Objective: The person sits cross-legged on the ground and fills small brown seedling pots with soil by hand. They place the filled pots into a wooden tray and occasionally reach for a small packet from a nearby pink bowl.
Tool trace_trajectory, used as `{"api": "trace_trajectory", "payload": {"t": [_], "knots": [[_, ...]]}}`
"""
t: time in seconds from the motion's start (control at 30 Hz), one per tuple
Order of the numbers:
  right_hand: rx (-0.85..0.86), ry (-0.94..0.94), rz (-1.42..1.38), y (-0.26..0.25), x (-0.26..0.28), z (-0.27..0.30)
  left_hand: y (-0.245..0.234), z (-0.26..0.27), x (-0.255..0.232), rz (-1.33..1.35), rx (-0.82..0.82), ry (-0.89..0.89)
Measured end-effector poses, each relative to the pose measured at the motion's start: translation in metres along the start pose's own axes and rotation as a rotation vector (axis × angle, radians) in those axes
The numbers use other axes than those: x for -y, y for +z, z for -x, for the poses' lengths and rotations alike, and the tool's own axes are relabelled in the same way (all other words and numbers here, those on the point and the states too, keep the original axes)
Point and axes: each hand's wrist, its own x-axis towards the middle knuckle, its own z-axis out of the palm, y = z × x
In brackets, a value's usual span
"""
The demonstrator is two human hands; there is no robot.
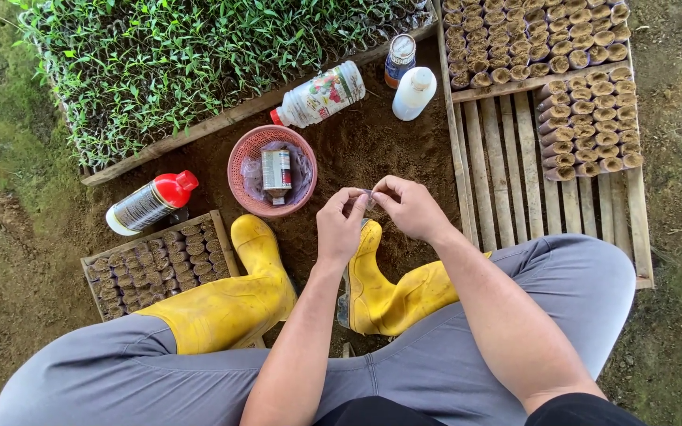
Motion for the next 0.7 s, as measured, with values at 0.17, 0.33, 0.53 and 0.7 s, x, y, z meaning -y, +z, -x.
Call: {"api": "trace_trajectory", "payload": {"t": [0.17, 0.33, 0.53, 0.7], "knots": [[0.003, -0.012, -0.032, -0.002, 0.011, 0.006, 0.001, -0.002, 0.004, 0.08, -0.008, -0.013], [-0.021, -0.025, -0.018, 0.001, -0.001, 0.002, 0.002, -0.001, 0.004, 0.143, 0.019, -0.024], [-0.026, -0.034, -0.028, 0.001, 0.001, 0.004, 0.002, -0.003, 0.006, 0.101, -0.008, -0.068], [-0.06, -0.042, -0.034, 0.0, 0.005, 0.003, 0.0, -0.001, 0.001, 0.087, -0.002, -0.086]]}}
